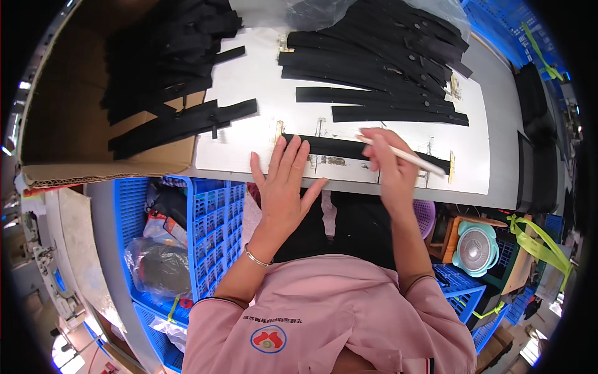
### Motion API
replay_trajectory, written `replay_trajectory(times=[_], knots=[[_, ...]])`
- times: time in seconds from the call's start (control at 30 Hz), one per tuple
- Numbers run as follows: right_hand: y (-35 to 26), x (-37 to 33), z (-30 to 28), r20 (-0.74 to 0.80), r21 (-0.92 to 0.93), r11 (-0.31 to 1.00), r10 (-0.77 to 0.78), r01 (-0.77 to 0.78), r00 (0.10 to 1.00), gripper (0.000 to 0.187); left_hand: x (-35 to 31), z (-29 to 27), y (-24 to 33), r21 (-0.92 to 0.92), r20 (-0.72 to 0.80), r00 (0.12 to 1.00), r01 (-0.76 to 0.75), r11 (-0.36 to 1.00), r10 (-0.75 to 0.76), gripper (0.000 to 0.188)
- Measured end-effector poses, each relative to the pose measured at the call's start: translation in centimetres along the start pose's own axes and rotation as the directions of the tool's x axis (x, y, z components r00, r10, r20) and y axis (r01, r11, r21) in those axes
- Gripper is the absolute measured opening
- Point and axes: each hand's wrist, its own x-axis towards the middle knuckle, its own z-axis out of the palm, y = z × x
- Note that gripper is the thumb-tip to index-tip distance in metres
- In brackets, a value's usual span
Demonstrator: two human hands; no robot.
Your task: Marking black fabric straps using a measuring jig and a white marking pencil in a manufacturing facility.
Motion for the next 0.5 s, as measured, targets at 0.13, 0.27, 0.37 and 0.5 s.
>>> replay_trajectory(times=[0.13, 0.27, 0.37, 0.5], knots=[[1.4, 1.7, 3.7, 0.031, 0.109, 0.994, -0.025, 0.021, 0.999, 0.02, 0.2, 0.1, 0.0, -0.012, -0.01, 1.0, -0.003, 1.0, 0.003, 0.072], [3.0, 1.9, 4.7, 0.064, -0.11, 0.993, -0.025, 0.032, 0.998, 0.019, 0.2, 0.1, 0.0, -0.024, -0.021, 1.0, -0.007, 1.0, 0.007, 0.071], [3.2, 1.7, 4.9, 0.091, -0.17, 0.98, -0.09, 0.105, 0.992, 0.019, 0.1, 0.0, -0.1, -0.011, -0.012, 1.0, 0.001, 1.0, -0.001, 0.07], [3.6, 1.7, 4.9, 0.075, -0.169, 0.977, -0.121, 0.132, 0.99, 0.018, 0.1, 0.1, -0.2, -0.008, -0.015, 1.0, 0.003, 1.0, -0.003, 0.069]])
